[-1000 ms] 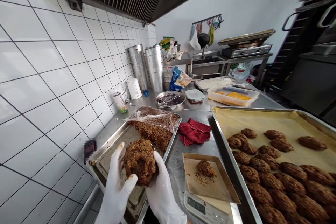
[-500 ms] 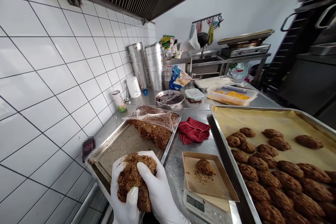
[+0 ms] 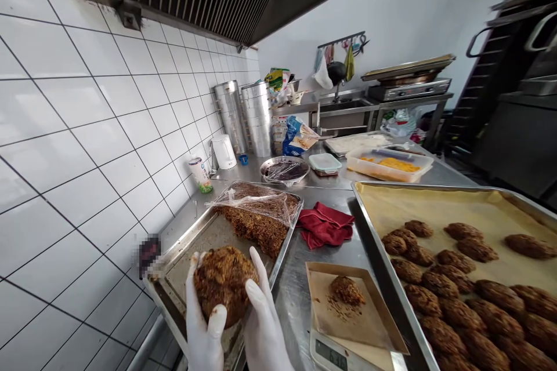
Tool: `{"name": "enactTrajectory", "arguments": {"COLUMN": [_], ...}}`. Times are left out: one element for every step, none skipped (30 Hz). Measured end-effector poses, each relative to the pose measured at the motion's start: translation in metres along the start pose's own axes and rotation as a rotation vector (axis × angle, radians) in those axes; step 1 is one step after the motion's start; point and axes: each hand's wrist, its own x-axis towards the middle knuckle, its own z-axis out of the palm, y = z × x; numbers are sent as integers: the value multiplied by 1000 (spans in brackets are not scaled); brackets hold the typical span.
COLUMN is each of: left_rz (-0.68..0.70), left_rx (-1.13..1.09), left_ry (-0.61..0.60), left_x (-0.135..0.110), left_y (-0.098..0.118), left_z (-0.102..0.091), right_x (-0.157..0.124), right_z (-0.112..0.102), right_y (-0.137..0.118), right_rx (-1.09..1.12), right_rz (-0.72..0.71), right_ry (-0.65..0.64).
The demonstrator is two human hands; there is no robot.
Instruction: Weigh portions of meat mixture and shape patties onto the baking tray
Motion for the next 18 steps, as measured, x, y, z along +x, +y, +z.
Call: {"name": "enactTrajectory", "arguments": {"left_rz": [94,215,347,469,563,625,657,659,643,623,593,548,483,407,328,257,201,170], "left_rx": [67,154,255,358,448,515,555,571,564,543,517,487,450,403,350,298,253,221], "left_ry": [42,60,59,39,11,-13,-27,-34,-35,-35,-42,-61,-87,-112,-134,-150,-164,-173], "left_x": [-1,-2,-1,0,1,3,6,9,14,19,25,31,37,42,45,46,45,43], "left_y": [1,4,8,12,16,19,21,22,22,22,21,19,17,15,13,10,7,3], "left_z": [0,0,0,1,2,4,6,9,12,14,16,16,16,15,13,11,9,7], "right_x": [-1,-1,1,4,7,10,14,17,21,25,30,35,39,44,47,49,49,47], "right_z": [-5,-9,-14,-17,-20,-21,-22,-21,-19,-16,-14,-11,-8,-6,-5,-5,-7,-9], "right_y": [-5,-10,-15,-19,-21,-21,-19,-16,-12,-8,-5,-2,-1,-1,-2,-4,-5,-7], "right_rx": [-35,-62,-72,-74,-67,-58,-46,-32,-17,0,19,35,46,58,81,114,158,206], "right_rz": [41,95,157,202,223,225,213,195,173,152,136,125,118,127,154,183,209,236], "right_ry": [-54,-114,-173,-220,-239,-229,-197,-147,-93,-45,-11,12,27,33,36,41,45,45]}}
